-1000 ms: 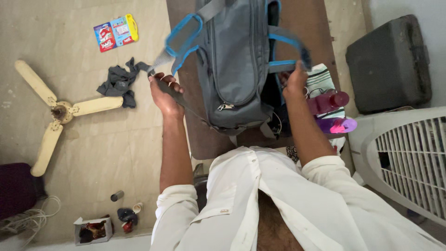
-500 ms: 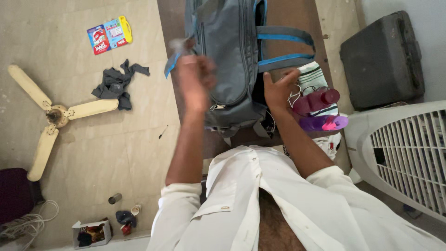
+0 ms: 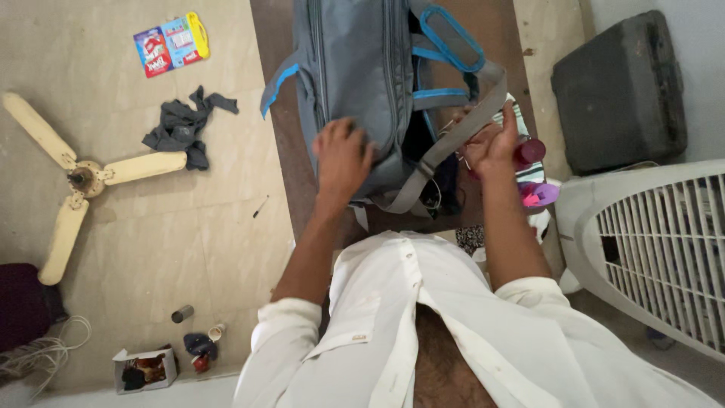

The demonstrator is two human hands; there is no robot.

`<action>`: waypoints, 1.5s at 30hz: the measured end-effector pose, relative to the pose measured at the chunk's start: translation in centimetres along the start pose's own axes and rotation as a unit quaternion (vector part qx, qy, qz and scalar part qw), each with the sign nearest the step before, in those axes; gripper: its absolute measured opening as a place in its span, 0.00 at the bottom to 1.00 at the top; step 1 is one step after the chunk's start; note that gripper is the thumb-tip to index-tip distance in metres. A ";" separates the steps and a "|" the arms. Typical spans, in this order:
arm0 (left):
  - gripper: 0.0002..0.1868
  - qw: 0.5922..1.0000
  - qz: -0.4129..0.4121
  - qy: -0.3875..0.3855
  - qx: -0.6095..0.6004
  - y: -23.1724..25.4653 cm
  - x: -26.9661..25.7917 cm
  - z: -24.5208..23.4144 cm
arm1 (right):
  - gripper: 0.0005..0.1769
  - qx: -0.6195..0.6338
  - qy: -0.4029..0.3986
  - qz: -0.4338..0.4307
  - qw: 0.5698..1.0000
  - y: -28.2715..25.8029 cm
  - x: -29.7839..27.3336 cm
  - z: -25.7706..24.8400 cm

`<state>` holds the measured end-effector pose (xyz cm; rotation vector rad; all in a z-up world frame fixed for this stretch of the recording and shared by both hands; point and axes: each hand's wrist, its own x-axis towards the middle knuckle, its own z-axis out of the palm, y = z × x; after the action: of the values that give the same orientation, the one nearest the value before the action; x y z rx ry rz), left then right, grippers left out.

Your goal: The person packs a gray duffel bag with daily essentials, including a towel, water bottle, flip-flops, glasses, a power bank, and a charging cable. They place each item into the bag, zip compartments, and adjust the bag's position on the table.

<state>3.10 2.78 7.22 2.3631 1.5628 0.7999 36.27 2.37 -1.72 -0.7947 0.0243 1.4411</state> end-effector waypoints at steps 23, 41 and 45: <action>0.15 0.998 0.031 0.012 0.056 -3.6 -3.5 -1.8 | 0.10 -0.747 -0.243 -0.353 0.508 11.7 -7.7 10.9; 0.06 0.996 -0.064 0.036 -0.056 0.0 -5.0 -2.6 | 0.17 -0.784 -0.175 -0.462 0.376 14.7 -11.7 11.6; 0.06 0.992 -0.002 0.086 -0.092 1.6 -4.7 -3.8 | 0.17 -0.750 -0.182 -0.494 0.400 14.4 -10.8 11.9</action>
<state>0.91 -2.63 9.51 2.2095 1.4828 1.1214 16.49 -2.10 5.56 -1.4162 -2.0335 -0.0187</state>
